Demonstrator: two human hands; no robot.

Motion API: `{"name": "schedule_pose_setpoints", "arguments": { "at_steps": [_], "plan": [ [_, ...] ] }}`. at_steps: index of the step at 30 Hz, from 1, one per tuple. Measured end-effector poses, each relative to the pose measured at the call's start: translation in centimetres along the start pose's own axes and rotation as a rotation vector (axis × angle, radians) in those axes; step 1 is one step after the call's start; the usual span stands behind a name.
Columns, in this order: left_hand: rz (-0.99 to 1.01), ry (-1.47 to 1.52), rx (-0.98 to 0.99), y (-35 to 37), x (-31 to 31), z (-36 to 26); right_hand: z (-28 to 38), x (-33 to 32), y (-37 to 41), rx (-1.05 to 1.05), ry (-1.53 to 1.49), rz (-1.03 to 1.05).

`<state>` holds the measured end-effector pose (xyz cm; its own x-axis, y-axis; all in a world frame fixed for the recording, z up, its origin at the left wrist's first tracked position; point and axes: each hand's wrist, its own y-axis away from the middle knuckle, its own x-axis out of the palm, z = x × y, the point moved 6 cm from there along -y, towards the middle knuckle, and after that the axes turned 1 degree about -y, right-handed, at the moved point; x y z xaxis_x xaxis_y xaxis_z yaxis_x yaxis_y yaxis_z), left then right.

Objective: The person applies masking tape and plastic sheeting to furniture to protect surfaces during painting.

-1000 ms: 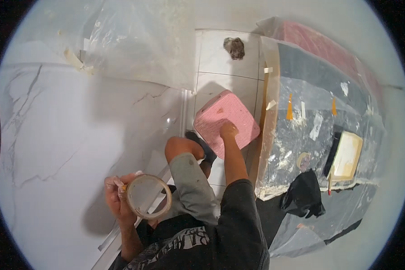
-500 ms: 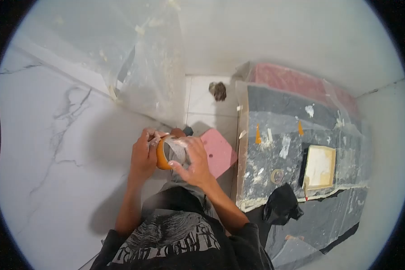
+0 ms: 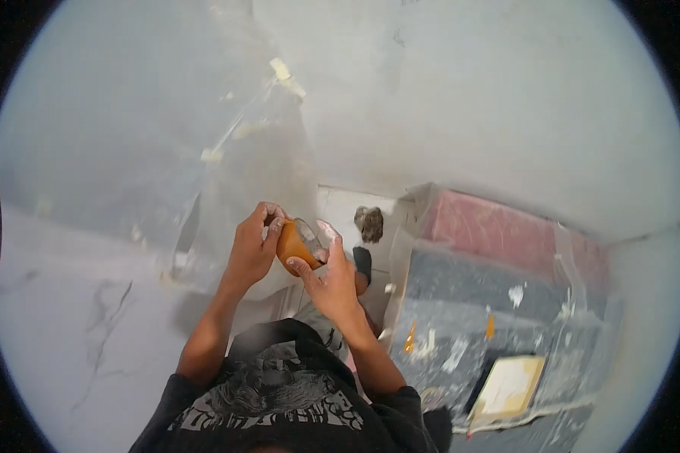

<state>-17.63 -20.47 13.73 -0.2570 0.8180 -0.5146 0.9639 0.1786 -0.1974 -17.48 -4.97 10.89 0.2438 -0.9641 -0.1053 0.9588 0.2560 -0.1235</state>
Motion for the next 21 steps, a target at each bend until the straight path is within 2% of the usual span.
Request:
{"name": "schedule_pose_setpoints", "arguments": {
  "at_steps": [4,6,9,13,16,18,21],
  "plan": [
    [0.012,-0.021,-0.067,-11.2,5.9,-0.3,-1.5,-6.4,-11.5,0.137,-0.007,-0.004],
    [0.017,-0.015,-0.067,-16.1,8.4,-1.7,-2.1,-9.7,-16.3,0.275,-0.02,0.098],
    [0.082,-0.063,-0.136,-21.4,11.1,-2.2,-3.7,-12.6,-21.6,0.298,0.007,0.084],
    [0.093,-0.077,-0.197,-25.1,13.3,-2.9,-4.2,-15.0,-25.2,0.264,-0.016,0.052],
    [0.073,-0.057,-0.115,-26.7,14.5,-3.5,-3.7,-16.9,-27.1,0.278,0.022,0.06],
    [0.09,-0.03,-0.098,-27.1,15.3,-4.0,-3.3,-18.3,-27.7,0.481,0.062,0.108],
    [0.183,-0.061,0.009,-27.1,17.5,-5.8,-6.0,-19.9,-28.2,0.454,0.183,0.011]
  ]
}}
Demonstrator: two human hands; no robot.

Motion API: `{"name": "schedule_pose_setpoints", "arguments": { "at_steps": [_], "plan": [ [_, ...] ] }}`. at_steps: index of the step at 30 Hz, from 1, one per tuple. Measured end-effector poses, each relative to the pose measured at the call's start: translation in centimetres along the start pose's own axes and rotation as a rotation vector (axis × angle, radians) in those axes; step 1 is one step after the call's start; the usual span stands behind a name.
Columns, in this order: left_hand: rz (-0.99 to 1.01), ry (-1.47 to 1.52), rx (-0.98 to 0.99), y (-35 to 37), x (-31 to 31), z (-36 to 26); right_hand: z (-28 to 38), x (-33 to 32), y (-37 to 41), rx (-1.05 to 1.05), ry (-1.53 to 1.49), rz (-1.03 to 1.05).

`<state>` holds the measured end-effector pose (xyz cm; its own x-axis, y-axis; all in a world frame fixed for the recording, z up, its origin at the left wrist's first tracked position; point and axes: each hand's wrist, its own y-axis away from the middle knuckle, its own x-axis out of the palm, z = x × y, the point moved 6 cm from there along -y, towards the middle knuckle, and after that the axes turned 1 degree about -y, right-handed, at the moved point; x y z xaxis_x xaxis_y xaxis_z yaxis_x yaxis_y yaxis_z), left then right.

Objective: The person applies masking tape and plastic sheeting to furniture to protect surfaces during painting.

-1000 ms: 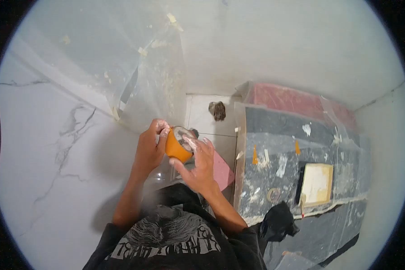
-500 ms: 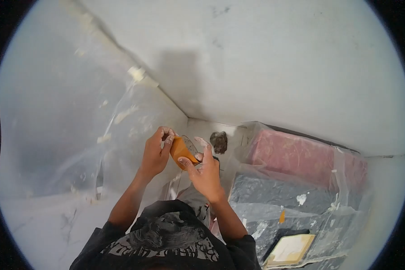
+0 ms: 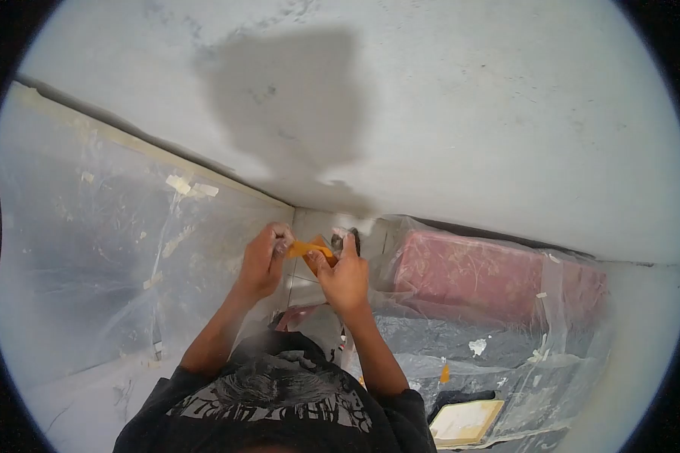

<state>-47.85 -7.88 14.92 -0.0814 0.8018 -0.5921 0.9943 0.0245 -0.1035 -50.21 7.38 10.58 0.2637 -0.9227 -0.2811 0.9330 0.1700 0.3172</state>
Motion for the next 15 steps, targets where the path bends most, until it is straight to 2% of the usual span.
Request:
{"name": "schedule_pose_setpoints", "arguments": {
  "at_steps": [4,6,7,9,10,12,13,15],
  "plan": [
    [-0.051,0.006,0.009,-0.6,0.0,-0.9,-0.7,-1.3,0.6,0.03,0.101,-0.004],
    [-0.217,0.241,-0.184,-1.7,-1.5,-0.1,0.7,-1.8,1.4,-0.625,0.247,-0.213],
    [-0.213,0.243,-0.178,-2.4,-1.8,-0.1,0.0,-1.8,1.5,-0.625,0.248,-0.221],
    [-0.097,0.462,-0.189,-3.2,-1.7,-0.4,-1.2,-2.0,1.7,-0.456,-0.104,-0.077],
    [-0.081,0.47,-0.18,-3.4,-1.5,-1.2,-0.6,-2.6,2.3,-0.453,-0.097,-0.096],
    [0.074,0.622,-0.164,-3.9,-0.5,-3.3,1.3,-4.0,3.3,-0.401,-0.167,-0.1],
    [0.073,0.636,-0.141,-4.1,-1.3,-3.9,2.4,-4.5,3.7,-0.418,-0.151,-0.113],
    [0.006,0.423,-0.111,-4.3,-3.9,-4.4,3.7,-4.6,4.4,-0.367,-0.258,-0.079]
  ]
}}
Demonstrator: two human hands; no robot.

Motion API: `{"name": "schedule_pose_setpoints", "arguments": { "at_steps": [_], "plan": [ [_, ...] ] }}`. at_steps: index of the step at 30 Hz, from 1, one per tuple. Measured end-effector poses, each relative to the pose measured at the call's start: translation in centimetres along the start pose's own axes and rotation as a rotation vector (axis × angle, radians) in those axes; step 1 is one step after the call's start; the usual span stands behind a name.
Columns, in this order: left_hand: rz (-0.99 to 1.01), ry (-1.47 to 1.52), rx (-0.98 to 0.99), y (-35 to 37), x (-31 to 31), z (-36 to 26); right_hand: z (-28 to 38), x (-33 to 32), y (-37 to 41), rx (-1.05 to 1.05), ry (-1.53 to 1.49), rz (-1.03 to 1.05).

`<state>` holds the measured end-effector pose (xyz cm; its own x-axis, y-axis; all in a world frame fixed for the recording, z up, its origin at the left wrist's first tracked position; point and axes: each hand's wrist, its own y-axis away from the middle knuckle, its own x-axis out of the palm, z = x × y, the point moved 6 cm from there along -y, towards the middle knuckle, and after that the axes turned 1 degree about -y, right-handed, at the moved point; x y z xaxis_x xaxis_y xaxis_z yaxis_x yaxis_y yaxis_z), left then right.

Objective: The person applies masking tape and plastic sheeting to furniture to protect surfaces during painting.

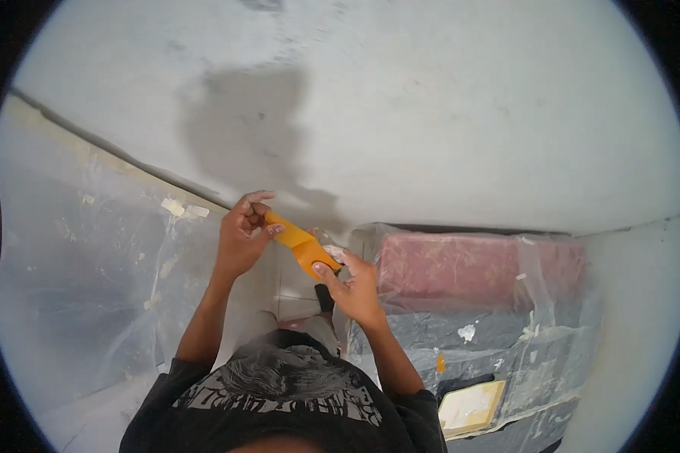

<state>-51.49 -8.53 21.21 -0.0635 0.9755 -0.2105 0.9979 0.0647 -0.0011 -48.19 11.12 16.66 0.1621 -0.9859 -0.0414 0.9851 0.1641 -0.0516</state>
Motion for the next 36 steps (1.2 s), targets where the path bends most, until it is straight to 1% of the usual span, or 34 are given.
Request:
{"name": "schedule_pose_setpoints", "arguments": {
  "at_steps": [1,3,4,6,7,9,10,12,13,15,16,18,19,20,21,22,24,26,27,29,30,32,35,36],
  "plan": [
    [-0.021,0.019,0.011,0.4,-1.0,-0.8,0.9,0.6,-0.1,-0.014,0.019,0.019],
    [-0.118,-0.148,0.085,1.6,-3.6,-2.3,1.9,2.4,-0.6,-0.025,0.079,0.071],
    [-0.149,-0.141,0.076,2.3,-5.1,-2.3,1.9,3.6,-1.0,-0.028,0.086,0.104],
    [-0.246,-0.133,0.081,4.3,-7.8,-2.2,1.4,6.6,-1.1,0.036,0.132,0.273],
    [-0.265,-0.13,0.066,5.5,-8.7,-2.4,1.4,8.0,-1.2,0.044,0.134,0.296],
    [-0.335,-0.266,0.16,7.5,-10.1,-3.8,0.5,10.0,-1.3,0.176,0.568,0.342],
    [-0.329,-0.254,0.147,7.9,-10.6,-3.5,0.5,10.3,-1.2,0.191,0.578,0.343],
    [-0.417,-0.418,0.409,8.9,-11.9,-4.9,1.0,10.0,-1.5,0.126,0.705,0.248],
    [-0.387,-0.415,0.412,9.1,-12.3,-5.6,2.0,9.5,-1.0,0.145,0.7,0.225],
    [-0.521,-0.141,0.283,9.1,-14.6,-6.6,8.9,8.1,0.0,-0.39,0.651,0.031],
    [-0.475,-0.137,0.303,8.5,-14.9,-6.8,10.3,6.9,0.3,-0.379,0.656,-0.018],
    [-0.377,-0.157,0.447,8.0,-14.8,-7.6,13.8,4.8,2.6,-0.506,0.837,-0.156],
    [-0.355,-0.05,0.414,7.3,-14.2,-8.5,15.7,4.1,3.6,-0.476,0.861,-0.209],
    [-0.301,-0.026,0.428,6.8,-14.1,-8.9,18.0,4.2,4.7,-0.553,0.977,-0.233],
    [-0.277,-0.114,0.608,6.7,-14.3,-10.1,19.3,4.5,5.6,-0.635,1.096,-0.251],
    [-0.264,-0.198,0.786,6.8,-14.3,-11.1,19.5,4.4,6.4,-0.615,1.125,-0.287],
    [-0.381,0.002,0.996,7.8,-15.4,-12.6,21.2,5.1,8.8,-0.658,1.181,-0.338],
    [-0.449,0.53,1.007,9.0,-17.5,-11.7,22.4,6.2,10.6,-0.709,1.233,-0.357],
    [-0.335,0.587,0.991,9.6,-18.4,-12.0,22.7,6.7,11.1,-0.721,1.254,-0.361],
    [-0.224,0.635,0.968,10.3,-21.2,-11.6,23.0,7.6,11.8,-0.739,1.277,-0.372],
    [-0.159,0.613,0.977,10.5,-22.7,-11.0,23.0,8.0,12.0,-0.744,1.281,-0.38],
    [-0.09,0.594,0.981,10.5,-23.7,-10.8,22.8,8.7,12.0,-0.745,1.287,-0.389],
    [-0.05,0.602,0.974,10.1,-23.8,-10.6,22.7,9.2,11.9,-0.74,1.289,-0.406],
    [-0.097,0.625,1.001,10.4,-24.0,-10.5,22.6,9.2,11.9,-0.741,1.28,-0.416]
  ]
}}
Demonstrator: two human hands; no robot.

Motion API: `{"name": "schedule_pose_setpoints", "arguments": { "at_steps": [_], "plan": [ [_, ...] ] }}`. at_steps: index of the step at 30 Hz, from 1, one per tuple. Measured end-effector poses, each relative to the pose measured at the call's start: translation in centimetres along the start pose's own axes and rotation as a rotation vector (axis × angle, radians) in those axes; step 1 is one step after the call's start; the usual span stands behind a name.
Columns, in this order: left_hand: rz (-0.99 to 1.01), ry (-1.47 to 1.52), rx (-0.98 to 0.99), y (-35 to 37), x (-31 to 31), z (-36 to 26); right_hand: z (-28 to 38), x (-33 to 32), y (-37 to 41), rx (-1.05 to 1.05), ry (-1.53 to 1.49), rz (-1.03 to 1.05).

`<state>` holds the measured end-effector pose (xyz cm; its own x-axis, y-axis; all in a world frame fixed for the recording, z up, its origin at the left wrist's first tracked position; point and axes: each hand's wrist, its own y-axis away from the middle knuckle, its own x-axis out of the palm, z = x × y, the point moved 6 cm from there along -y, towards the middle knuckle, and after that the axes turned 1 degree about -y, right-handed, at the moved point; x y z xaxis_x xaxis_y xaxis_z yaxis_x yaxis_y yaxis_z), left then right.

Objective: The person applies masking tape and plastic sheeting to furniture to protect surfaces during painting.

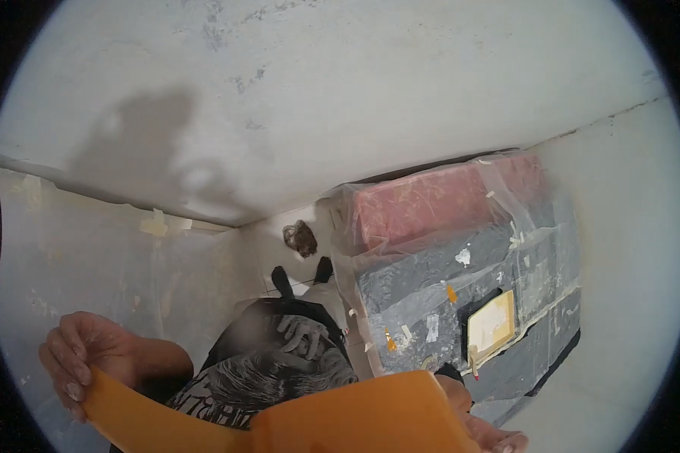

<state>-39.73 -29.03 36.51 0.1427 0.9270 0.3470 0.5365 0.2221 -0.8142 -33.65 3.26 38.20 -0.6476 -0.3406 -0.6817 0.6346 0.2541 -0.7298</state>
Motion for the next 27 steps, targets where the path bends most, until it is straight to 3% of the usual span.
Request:
{"name": "schedule_pose_setpoints", "arguments": {
  "at_steps": [8,13,16,17,18,20,22,26,27],
  "plan": [
    [-0.054,0.102,0.106,1.1,3.3,1.9,-1.3,-0.8,0.7,0.026,0.013,-0.037],
    [0.319,0.451,-0.89,0.3,9.6,10.6,-3.9,-1.9,2.2,0.067,0.004,-0.079],
    [-0.244,0.083,-0.796,5.2,6.9,21.8,-6.5,-3.5,3.9,0.156,0.052,-0.106],
    [-0.079,-0.239,-0.883,8.1,6.8,23.2,-7.7,-3.7,4.8,0.209,0.071,-0.126],
    [0.089,-0.569,-0.925,10.1,6.7,24.1,-9.0,-3.4,6.2,0.297,0.097,-0.136],
    [0.44,-0.553,-0.98,13.0,11.2,24.8,-12.5,-0.6,11.1,0.551,0.122,-0.072],
    [0.65,-0.75,-0.863,14.1,14.2,24.8,-15.6,5.3,19.7,0.892,0.109,0.151],
    [0.648,-0.677,-0.94,16.0,15.2,26.0,-18.5,18.8,44.8,1.472,0.167,0.789],
    [0.657,-0.672,-0.966,16.4,15.2,26.2,-18.4,20.5,48.9,1.467,0.151,0.795]
  ]
}}
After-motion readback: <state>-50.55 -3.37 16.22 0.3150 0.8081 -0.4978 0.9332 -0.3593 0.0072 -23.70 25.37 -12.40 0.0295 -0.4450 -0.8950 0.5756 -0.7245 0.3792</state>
